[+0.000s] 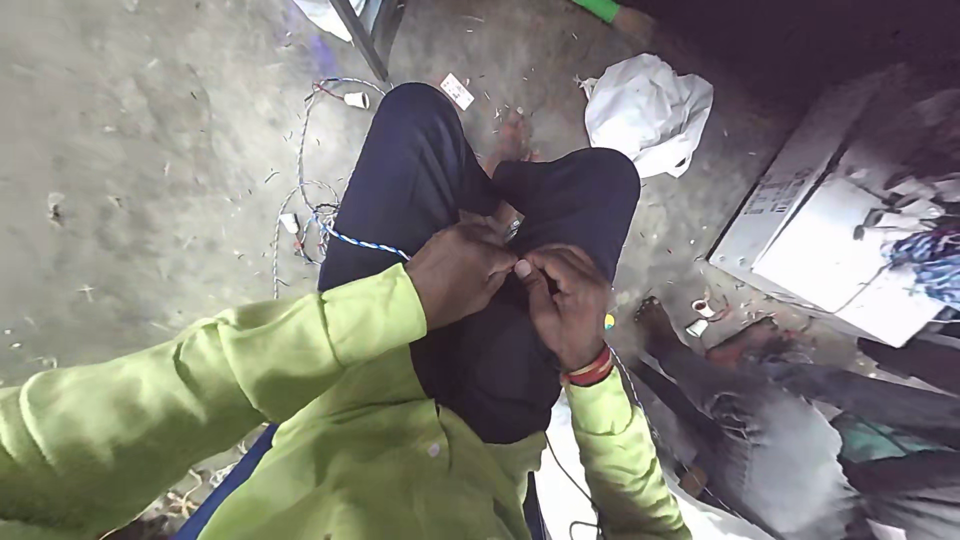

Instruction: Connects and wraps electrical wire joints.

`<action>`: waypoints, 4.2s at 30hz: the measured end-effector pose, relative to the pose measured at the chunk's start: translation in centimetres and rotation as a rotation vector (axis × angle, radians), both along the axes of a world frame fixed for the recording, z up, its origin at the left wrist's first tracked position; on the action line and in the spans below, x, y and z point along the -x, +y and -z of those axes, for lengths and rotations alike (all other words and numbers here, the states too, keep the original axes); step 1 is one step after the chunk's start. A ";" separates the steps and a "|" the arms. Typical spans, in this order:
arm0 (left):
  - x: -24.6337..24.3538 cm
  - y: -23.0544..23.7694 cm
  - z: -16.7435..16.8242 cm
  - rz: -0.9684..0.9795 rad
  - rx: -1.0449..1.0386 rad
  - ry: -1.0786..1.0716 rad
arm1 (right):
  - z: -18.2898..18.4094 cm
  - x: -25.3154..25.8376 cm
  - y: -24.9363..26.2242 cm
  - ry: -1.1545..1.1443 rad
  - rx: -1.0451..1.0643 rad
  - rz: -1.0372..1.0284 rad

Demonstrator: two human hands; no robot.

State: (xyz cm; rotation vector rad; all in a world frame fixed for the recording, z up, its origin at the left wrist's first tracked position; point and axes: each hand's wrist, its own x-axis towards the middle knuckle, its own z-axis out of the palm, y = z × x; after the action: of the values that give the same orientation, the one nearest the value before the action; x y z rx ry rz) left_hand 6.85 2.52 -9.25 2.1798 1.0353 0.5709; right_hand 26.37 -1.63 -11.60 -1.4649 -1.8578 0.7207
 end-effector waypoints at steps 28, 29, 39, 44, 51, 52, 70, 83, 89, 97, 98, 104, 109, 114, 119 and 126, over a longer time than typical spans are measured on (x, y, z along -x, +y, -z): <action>-0.9 -0.3 -1.3 -0.212 0.229 -0.073 | -0.4 -0.1 -0.1 -0.125 0.024 -0.026; -0.9 -0.4 -1.2 -0.208 0.209 -0.070 | -0.4 -0.1 0.0 -0.114 0.042 -0.034; 3.7 1.4 -1.0 -0.076 0.115 0.179 | -0.8 -0.5 -0.6 0.042 0.069 0.055; 10.9 2.4 -1.8 0.102 0.144 0.424 | -1.0 -2.5 -0.2 -0.003 0.056 0.126; 10.5 2.9 -0.5 0.136 0.149 0.236 | -2.5 -4.7 1.8 0.289 0.121 0.051; 10.0 2.8 -0.4 0.115 0.200 0.178 | -3.0 -5.0 2.0 0.293 0.141 0.049; 5.1 5.8 -5.7 0.140 0.375 0.007 | -4.4 -6.6 2.0 0.286 0.025 -0.016; 3.8 2.2 -4.9 0.018 0.274 -0.095 | -5.6 -4.9 1.5 -0.019 -0.028 0.020; 2.2 1.5 -5.1 -0.103 0.668 -0.273 | -5.2 -1.1 0.7 -0.100 -0.232 -0.094; 2.5 1.7 -5.1 -0.129 0.863 -0.266 | -4.1 -1.1 0.9 0.093 -0.203 -0.135; 2.5 1.9 -5.1 -0.110 0.858 -0.241 | -4.0 -1.0 0.9 0.113 -0.205 -0.132; 1.8 2.8 -5.8 -0.133 0.901 -0.146 | -3.1 -0.4 0.6 0.149 -0.257 -0.077; 1.2 2.2 -4.7 -0.170 0.861 -0.062 | -2.4 0.3 -0.1 -0.127 -0.185 -0.028; 0.6 0.7 -4.1 -0.232 0.819 -0.030 | -2.1 0.9 -0.8 -0.292 -0.151 -0.052; 0.2 -0.2 -5.3 -0.403 0.971 -0.204 | -3.0 0.7 -0.6 -0.249 -0.259 -0.080; 0.9 -0.6 -8.3 -0.367 1.183 -0.272 | -4.3 -0.1 -0.7 -0.143 -0.328 -0.191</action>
State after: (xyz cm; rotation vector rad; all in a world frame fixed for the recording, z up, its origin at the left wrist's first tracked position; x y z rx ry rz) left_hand 5.97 1.91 -1.00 0.8680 1.1866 0.2611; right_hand 26.47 -2.33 -7.28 -1.1655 -2.1292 0.3791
